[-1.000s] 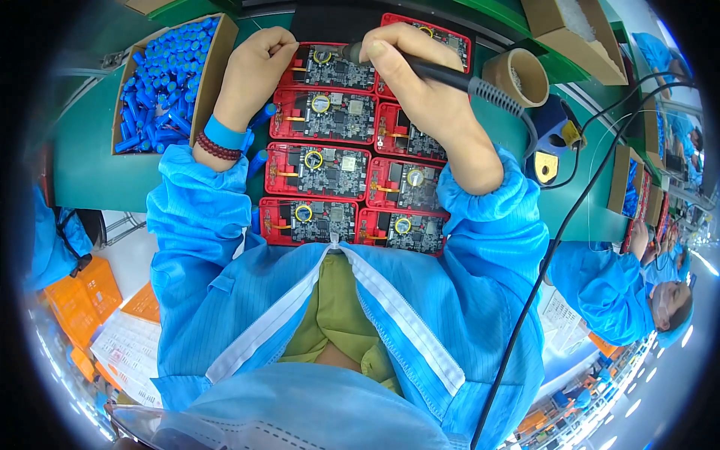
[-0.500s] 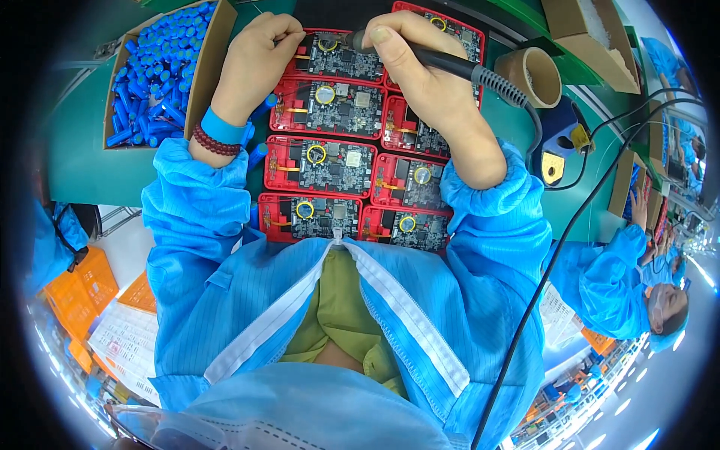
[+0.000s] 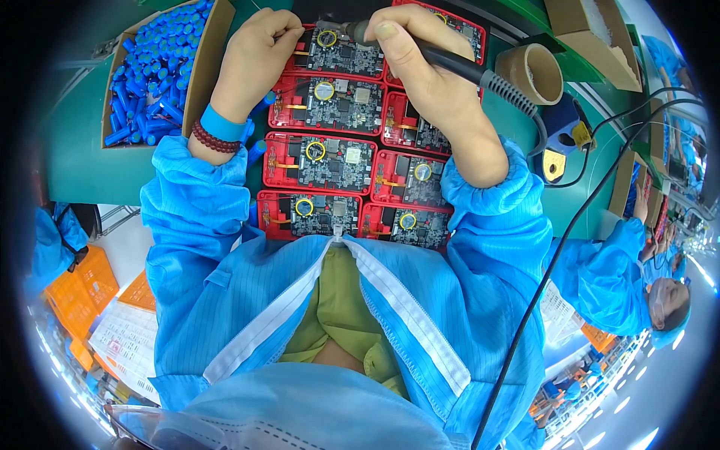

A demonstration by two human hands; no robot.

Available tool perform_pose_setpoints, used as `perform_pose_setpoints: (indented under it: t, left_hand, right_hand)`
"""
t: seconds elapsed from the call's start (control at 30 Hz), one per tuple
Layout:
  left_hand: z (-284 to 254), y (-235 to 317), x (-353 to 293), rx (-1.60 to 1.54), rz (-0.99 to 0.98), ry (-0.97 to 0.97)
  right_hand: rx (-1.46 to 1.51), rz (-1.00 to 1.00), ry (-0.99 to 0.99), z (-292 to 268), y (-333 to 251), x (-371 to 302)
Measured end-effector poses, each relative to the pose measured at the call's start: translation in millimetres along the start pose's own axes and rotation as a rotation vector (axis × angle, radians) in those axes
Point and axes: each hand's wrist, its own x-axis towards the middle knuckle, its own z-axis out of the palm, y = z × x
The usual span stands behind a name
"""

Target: The person solders circuit boards in red casings using a soldering iron and solder wire. They then take cylindrical batteries from a box, solder the battery wires to each circuit board, and slide the set of assembled boards down the assembly line.

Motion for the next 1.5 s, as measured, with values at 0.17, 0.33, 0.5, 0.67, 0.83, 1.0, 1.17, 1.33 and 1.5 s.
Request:
perform_pose_setpoints:
  t: [0.17, 0.33, 0.5, 0.67, 0.83, 1.0, 1.17, 1.33, 1.5]
  left_hand:
    - [-12.5, 25.5, 7.7, 0.009, -0.069, -0.032]
    - [-12.6, 29.8, 9.7, -0.153, -0.137, 0.047]
    - [-15.8, 25.1, 10.7, -0.041, -0.072, -0.026]
    - [-17.3, 23.8, 11.6, -0.009, -0.052, -0.068]
    - [-18.8, 29.5, 14.9, -0.026, -0.053, -0.087]
    - [-18.3, 26.1, 11.5, -0.012, -0.072, -0.065]
    - [-16.2, 25.1, 11.5, 0.019, -0.042, -0.060]
    - [-13.8, 28.5, 13.6, 0.009, -0.015, -0.053]
    - [-15.6, 24.5, 10.9, 0.016, -0.018, -0.057]
  right_hand:
    - [-0.014, 0.044, -0.034, -2.4, 0.9, 0.0]
    - [-0.006, 0.011, -0.024, -4.3, 4.9, 1.0]
    - [0.083, 0.172, -0.017, 0.7, -19.5, 6.8]
    - [0.044, 0.138, -0.023, 2.2, -18.8, 7.6]
    - [0.350, -0.243, -0.026, 14.7, 27.4, 18.2]
    - [0.082, 0.148, -0.053, 5.6, -18.2, 8.5]
    - [0.035, 0.136, -0.081, 4.0, -21.1, 8.1]
    - [0.352, -0.211, 0.002, 12.9, 21.1, 12.9]
    - [0.129, 0.080, 0.004, -5.4, -20.8, -0.7]
